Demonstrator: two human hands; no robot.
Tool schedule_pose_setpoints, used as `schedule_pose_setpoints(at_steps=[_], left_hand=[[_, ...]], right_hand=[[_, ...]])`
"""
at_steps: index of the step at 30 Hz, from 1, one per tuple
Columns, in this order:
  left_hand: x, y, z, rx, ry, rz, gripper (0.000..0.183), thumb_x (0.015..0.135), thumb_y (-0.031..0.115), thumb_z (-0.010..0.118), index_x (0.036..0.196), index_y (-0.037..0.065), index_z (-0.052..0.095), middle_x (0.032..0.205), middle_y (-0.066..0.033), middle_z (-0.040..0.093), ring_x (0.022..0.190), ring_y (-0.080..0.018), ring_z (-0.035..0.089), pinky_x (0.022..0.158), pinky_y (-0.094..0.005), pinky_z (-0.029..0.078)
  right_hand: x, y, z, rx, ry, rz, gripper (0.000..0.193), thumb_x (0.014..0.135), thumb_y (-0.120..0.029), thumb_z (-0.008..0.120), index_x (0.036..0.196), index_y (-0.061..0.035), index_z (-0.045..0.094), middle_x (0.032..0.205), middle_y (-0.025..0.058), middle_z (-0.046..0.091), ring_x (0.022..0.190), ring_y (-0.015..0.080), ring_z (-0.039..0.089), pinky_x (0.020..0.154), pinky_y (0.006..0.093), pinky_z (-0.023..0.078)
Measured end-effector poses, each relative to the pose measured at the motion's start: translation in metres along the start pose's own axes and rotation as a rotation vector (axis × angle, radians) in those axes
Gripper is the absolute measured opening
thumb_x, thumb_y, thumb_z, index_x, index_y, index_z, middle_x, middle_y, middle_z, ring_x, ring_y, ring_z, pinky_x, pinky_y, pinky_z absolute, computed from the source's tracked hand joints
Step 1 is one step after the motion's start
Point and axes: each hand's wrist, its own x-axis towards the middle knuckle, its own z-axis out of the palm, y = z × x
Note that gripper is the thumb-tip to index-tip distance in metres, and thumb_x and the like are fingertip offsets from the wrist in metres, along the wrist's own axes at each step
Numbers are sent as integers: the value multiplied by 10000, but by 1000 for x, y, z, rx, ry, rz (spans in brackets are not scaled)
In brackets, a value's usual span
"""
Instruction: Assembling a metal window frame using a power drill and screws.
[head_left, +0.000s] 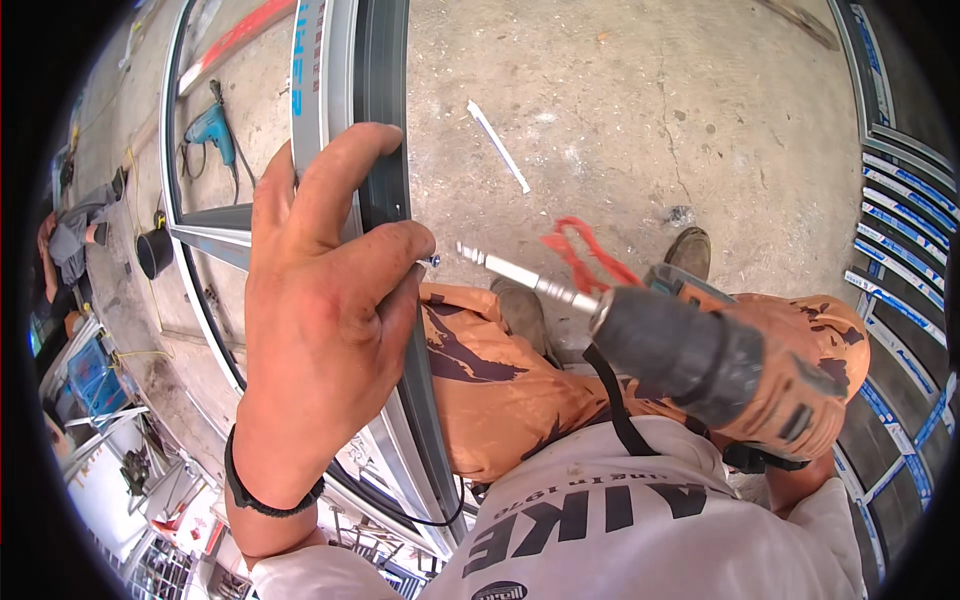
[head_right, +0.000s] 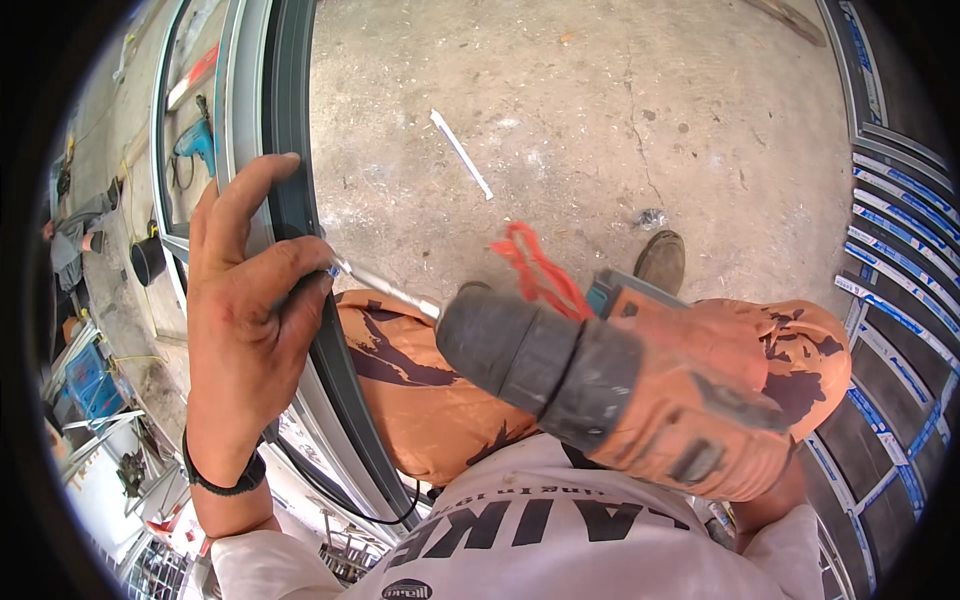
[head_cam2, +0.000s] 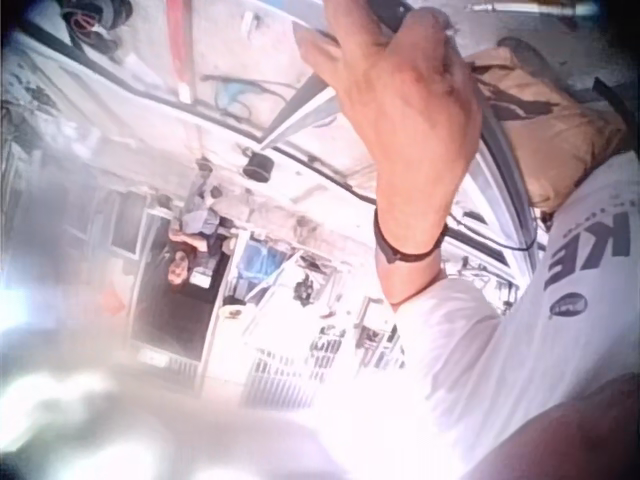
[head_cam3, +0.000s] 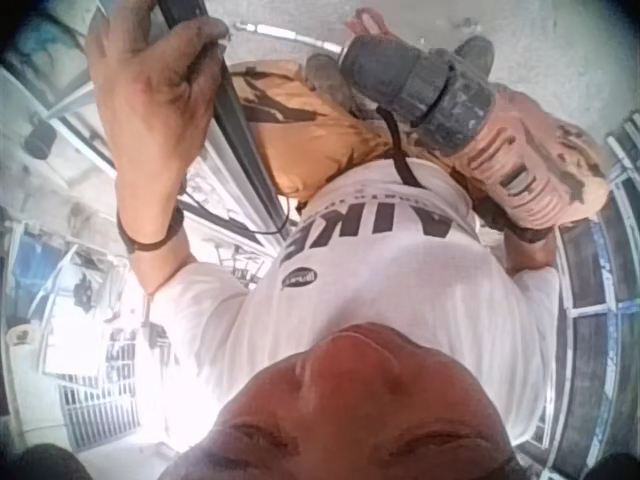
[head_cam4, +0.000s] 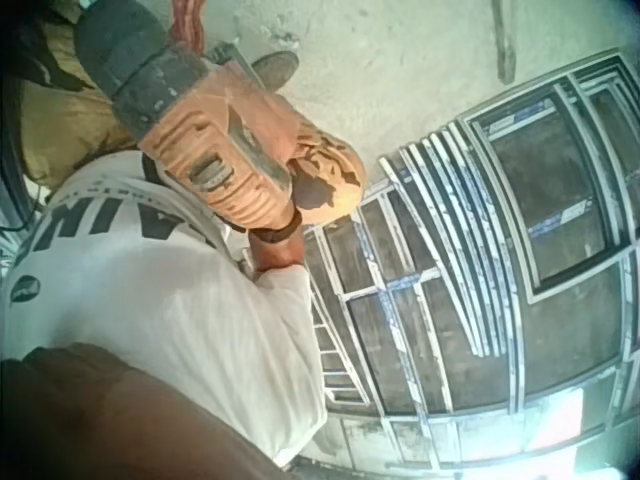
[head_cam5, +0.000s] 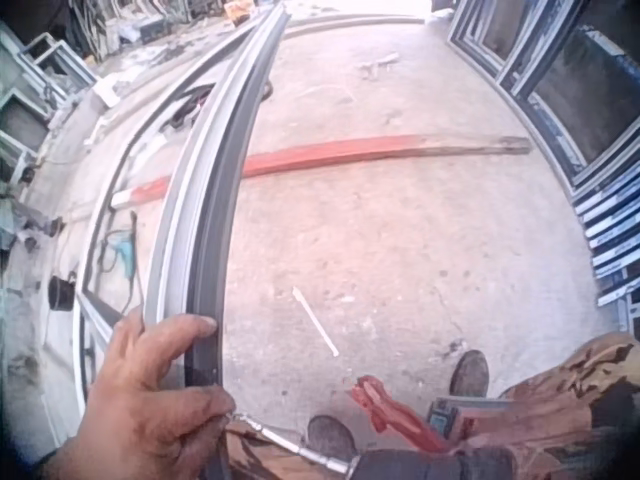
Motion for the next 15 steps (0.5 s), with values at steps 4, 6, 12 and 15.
schedule_pose_setpoints(at_steps=[4,6,12,15], left_hand=[[-1,1,-1,13,-14,-11,232,626,-91,658,831,17,666,1323,-147,525,1191,-369,478,1015,-428,366],[0,0,0,60,-14,8,236,622,-94,653,828,20,670,1311,-145,531,1182,-362,483,1015,-428,363],[3,5,-1,78,-18,-7,244,622,-95,646,830,29,676,1306,-143,534,1172,-354,484,1013,-427,361],[2,4,0,71,-21,0,241,627,-97,639,830,27,676,1307,-141,533,1164,-350,484,1006,-423,364]], right_hand=[[0,21,-12,-206,-43,-275,459,719,-237,771,1062,44,652,869,121,712,684,235,699,626,305,547],[7,20,-10,-175,-40,-305,457,716,-232,767,1056,49,648,870,125,710,659,234,689,599,307,538],[12,16,-15,-159,-79,-300,454,710,-210,746,1051,70,637,849,129,699,624,229,674,557,310,522],[15,15,-14,-138,-88,-292,434,717,-190,725,1050,74,639,809,127,685,612,237,669,550,312,518]])
